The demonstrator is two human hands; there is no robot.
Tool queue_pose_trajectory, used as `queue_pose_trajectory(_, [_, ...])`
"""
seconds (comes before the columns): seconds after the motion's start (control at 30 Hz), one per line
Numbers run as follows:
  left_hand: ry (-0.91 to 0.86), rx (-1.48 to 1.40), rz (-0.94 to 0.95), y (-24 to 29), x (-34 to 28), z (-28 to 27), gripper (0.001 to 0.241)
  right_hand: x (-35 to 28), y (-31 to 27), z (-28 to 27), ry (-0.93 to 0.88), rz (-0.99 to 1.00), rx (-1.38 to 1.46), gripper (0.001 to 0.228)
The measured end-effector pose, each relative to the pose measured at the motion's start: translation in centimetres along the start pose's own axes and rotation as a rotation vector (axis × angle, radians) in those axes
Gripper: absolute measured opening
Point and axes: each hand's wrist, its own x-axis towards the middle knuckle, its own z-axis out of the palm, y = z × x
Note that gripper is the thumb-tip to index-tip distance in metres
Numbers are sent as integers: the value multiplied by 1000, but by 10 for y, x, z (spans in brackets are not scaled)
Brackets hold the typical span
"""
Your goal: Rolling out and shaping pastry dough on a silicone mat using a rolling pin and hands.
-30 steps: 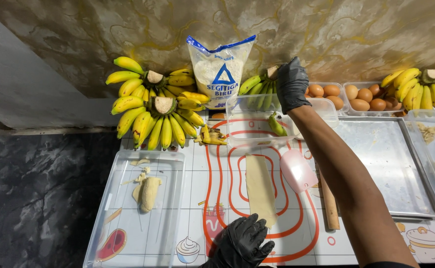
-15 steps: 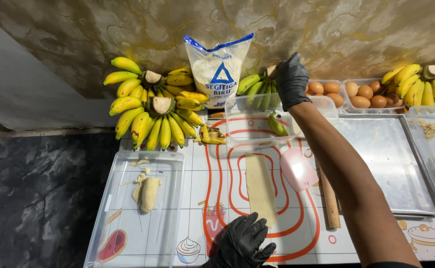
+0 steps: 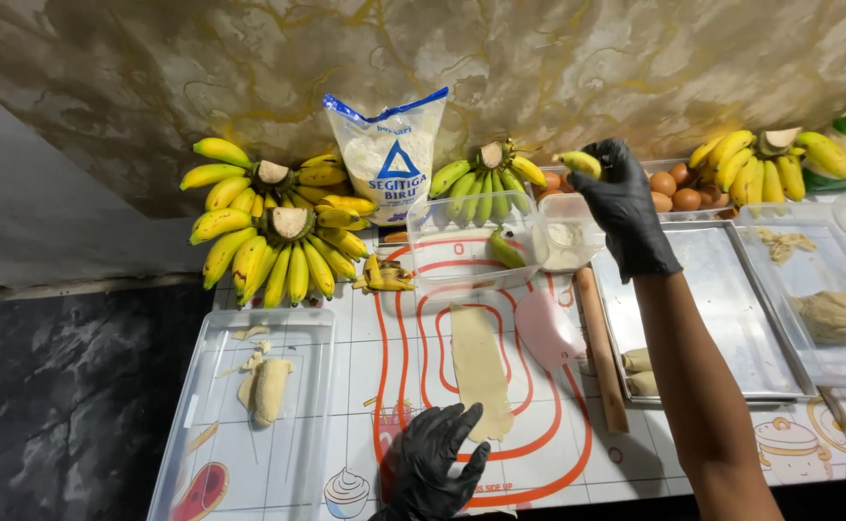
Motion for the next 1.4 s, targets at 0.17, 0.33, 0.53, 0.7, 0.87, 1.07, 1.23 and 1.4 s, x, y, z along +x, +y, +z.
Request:
queue_pose_trajectory(0.17, [133, -292, -197, 14, 36, -8, 25, -94, -28, -3, -82, 37, 247, 37])
queue_pose_trajectory(0.33, [212, -348, -128, 11, 92, -4, 20, -145, -1, 6, -201, 1, 255, 39])
queue_pose_trajectory(0.53, [183, 138, 149, -28, 129, 24, 30, -167, 27, 26, -254, 77, 120, 48])
queue_pose_trajectory(0.7, [55, 76, 216, -42, 117, 30, 47, -182, 39, 27, -280, -59, -28, 41])
queue_pose_trajectory(0.87, [65, -101, 76, -34, 115, 28, 32, -189, 39, 24, -300, 5, -72, 37])
queue_pose_trajectory(1.07, [81, -205, 45, -30, 116, 28, 12, -194, 28, 33, -400, 5, -142, 32])
queue_pose_trajectory(1.23, [93, -225, 37, -34, 110, 34, 14, -195, 9, 34, -454, -3, -97, 19])
queue_pose_trajectory(1.4, [116, -254, 40, -38, 102, 42, 17, -195, 7, 32, -505, 74, -19, 14])
